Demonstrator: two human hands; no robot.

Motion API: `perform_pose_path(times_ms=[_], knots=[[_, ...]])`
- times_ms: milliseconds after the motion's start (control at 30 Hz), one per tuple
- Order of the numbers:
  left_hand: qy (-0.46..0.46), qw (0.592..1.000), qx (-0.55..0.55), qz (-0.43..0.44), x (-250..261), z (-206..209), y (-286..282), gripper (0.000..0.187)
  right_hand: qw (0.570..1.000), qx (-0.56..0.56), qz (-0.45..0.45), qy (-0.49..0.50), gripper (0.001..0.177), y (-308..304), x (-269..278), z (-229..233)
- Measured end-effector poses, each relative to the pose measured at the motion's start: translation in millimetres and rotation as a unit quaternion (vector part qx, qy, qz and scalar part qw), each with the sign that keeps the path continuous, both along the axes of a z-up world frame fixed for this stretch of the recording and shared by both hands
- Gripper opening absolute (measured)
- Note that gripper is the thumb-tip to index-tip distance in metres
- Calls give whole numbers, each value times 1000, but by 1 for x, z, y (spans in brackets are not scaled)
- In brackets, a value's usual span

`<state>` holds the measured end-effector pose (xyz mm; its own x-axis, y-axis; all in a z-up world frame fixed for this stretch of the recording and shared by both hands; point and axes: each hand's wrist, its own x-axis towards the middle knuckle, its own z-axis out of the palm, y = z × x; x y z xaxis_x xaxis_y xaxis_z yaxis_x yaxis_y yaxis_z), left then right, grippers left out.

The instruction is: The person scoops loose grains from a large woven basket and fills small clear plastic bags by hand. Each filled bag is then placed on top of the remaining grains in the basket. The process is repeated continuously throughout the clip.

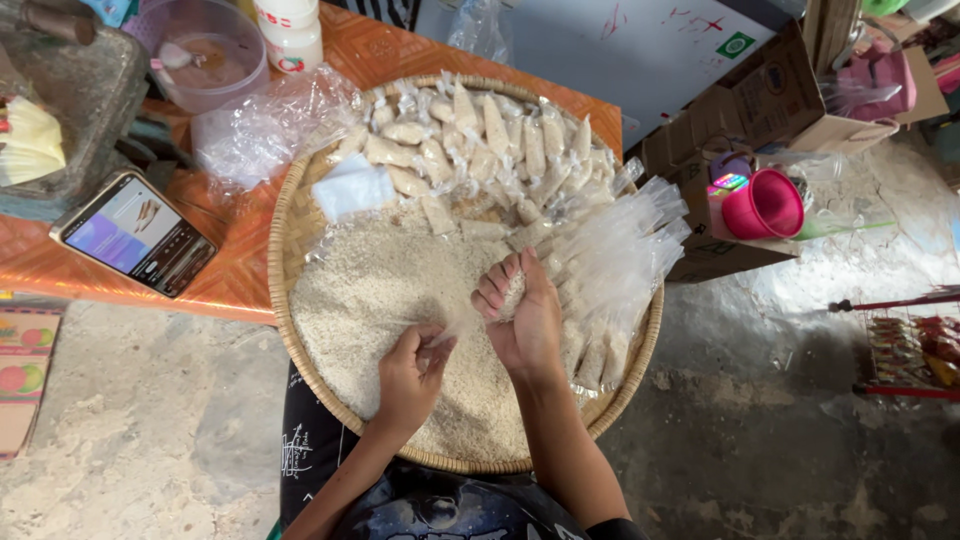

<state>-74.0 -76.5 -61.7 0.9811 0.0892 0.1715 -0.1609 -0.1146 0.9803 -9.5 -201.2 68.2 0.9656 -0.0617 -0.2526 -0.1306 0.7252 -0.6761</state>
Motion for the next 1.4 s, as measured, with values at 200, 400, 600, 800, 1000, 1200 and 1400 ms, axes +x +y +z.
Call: perform_pose_path(times_ms=[200,400,600,800,1000,1200,1400], knots=[[-50,999,-12,5,0,-1,0,20,1000,6,13,-12,31,0,1,-4],[-38,999,-1,1,0,0,2,20,996,-56,50,-53,32,2,-6,-1],[-70,998,6,-4,1,-2,3,22,991,-80,60,-85,33,4,-10,-2],[-58,998,-2,4,-1,-3,2,23,984,-116,66,-117,29,0,-18,-23],[-61,998,29,4,2,-8,1,22,919,-303,121,-220,25,-8,-18,-42],[-72,997,-13,-6,3,-5,1,25,721,-584,163,-336,22,-37,-17,-5],[-76,996,-30,-43,2,-2,0,29,652,-649,138,-366,12,-36,-23,4]])
